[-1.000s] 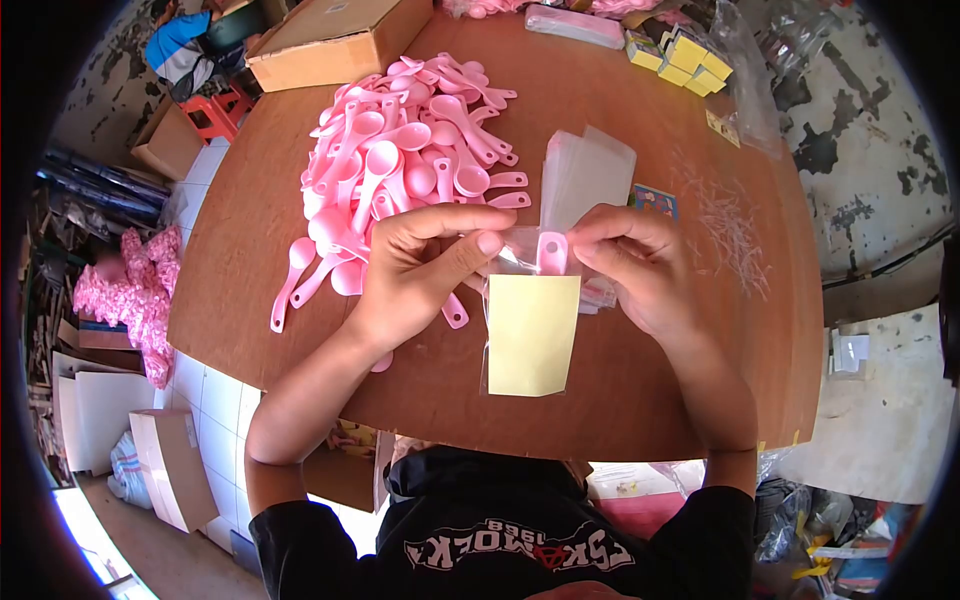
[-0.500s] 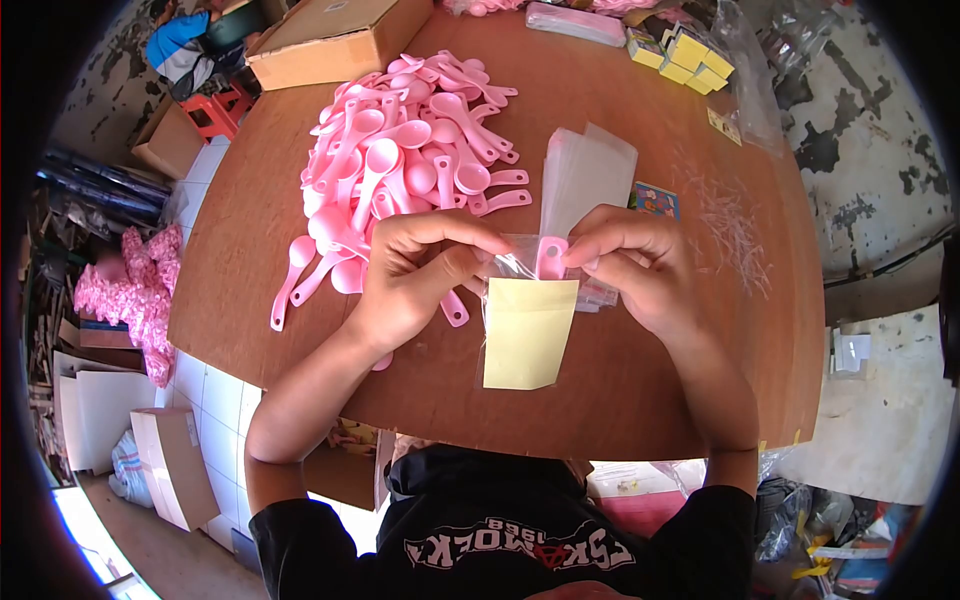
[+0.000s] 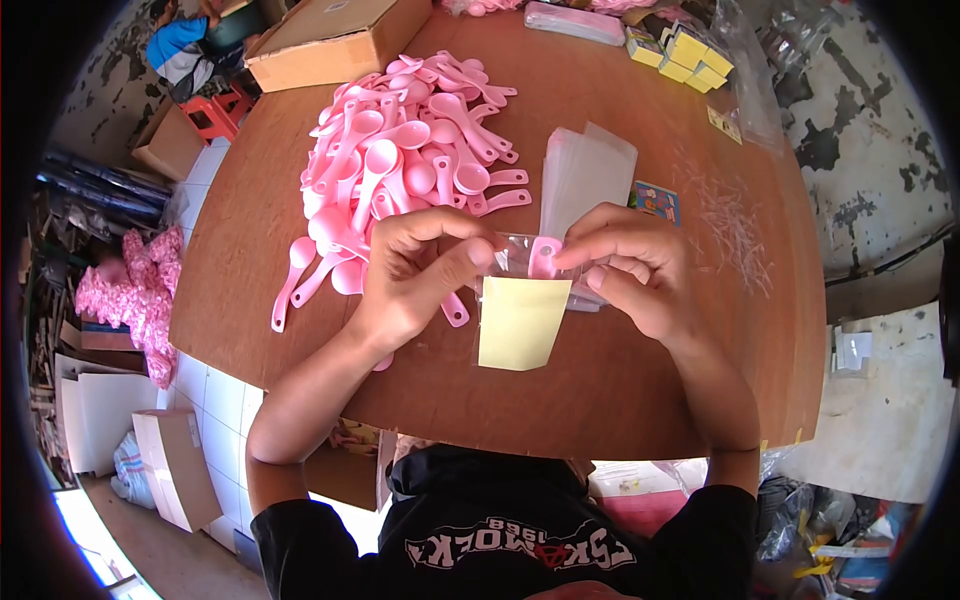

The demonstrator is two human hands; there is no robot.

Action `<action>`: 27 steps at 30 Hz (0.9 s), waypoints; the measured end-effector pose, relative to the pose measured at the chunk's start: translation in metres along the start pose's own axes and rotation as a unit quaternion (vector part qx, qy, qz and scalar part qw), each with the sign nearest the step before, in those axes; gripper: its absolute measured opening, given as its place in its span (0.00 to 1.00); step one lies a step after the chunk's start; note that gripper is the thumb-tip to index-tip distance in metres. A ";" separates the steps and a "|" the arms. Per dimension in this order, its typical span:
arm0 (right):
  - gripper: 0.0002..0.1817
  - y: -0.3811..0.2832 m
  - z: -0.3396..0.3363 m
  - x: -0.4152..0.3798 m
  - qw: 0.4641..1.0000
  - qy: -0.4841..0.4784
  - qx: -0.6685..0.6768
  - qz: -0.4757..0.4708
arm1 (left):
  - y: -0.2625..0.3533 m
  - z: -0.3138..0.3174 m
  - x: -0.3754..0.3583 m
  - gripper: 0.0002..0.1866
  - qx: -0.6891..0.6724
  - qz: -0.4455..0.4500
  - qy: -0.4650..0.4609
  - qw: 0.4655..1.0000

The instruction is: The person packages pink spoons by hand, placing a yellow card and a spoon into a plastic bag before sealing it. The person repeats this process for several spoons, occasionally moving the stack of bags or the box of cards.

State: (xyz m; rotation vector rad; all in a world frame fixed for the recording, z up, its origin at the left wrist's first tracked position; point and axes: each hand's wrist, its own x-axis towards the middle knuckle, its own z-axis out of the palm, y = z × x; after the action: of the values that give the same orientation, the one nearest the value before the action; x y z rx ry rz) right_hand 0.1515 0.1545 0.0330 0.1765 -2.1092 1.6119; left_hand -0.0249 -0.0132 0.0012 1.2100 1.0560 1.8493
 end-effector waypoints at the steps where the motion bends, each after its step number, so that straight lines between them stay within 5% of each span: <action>1: 0.10 0.002 0.001 0.000 1.000 0.001 0.000 0.000 | -0.002 0.001 0.000 0.03 0.047 0.038 0.007 0.998; 17: 0.10 0.000 0.007 0.001 0.999 0.026 -0.039 -0.028 | 0.003 0.008 0.009 0.20 -0.042 0.019 -0.033 0.998; 20: 0.10 -0.005 0.012 0.002 0.994 0.018 -0.084 -0.069 | 0.001 0.008 0.006 0.23 0.146 0.005 -0.099 0.984; 21: 0.10 -0.007 0.013 0.003 0.992 0.010 -0.096 -0.081 | 0.006 0.009 0.003 0.20 0.117 -0.074 -0.123 0.983; 24: 0.10 -0.013 0.011 0.002 0.985 0.001 -0.131 -0.111 | 0.018 0.018 -0.002 0.17 0.095 -0.111 -0.080 0.986; 27: 0.13 -0.023 0.000 0.000 0.992 0.064 -0.078 -0.079 | 0.046 0.022 -0.024 0.15 0.115 -0.034 -0.110 0.987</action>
State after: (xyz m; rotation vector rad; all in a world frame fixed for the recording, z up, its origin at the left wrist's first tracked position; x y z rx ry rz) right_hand 0.1604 0.1474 0.0531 0.1785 -2.0573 1.3269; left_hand -0.0011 -0.0484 0.0383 1.4553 1.1934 1.5321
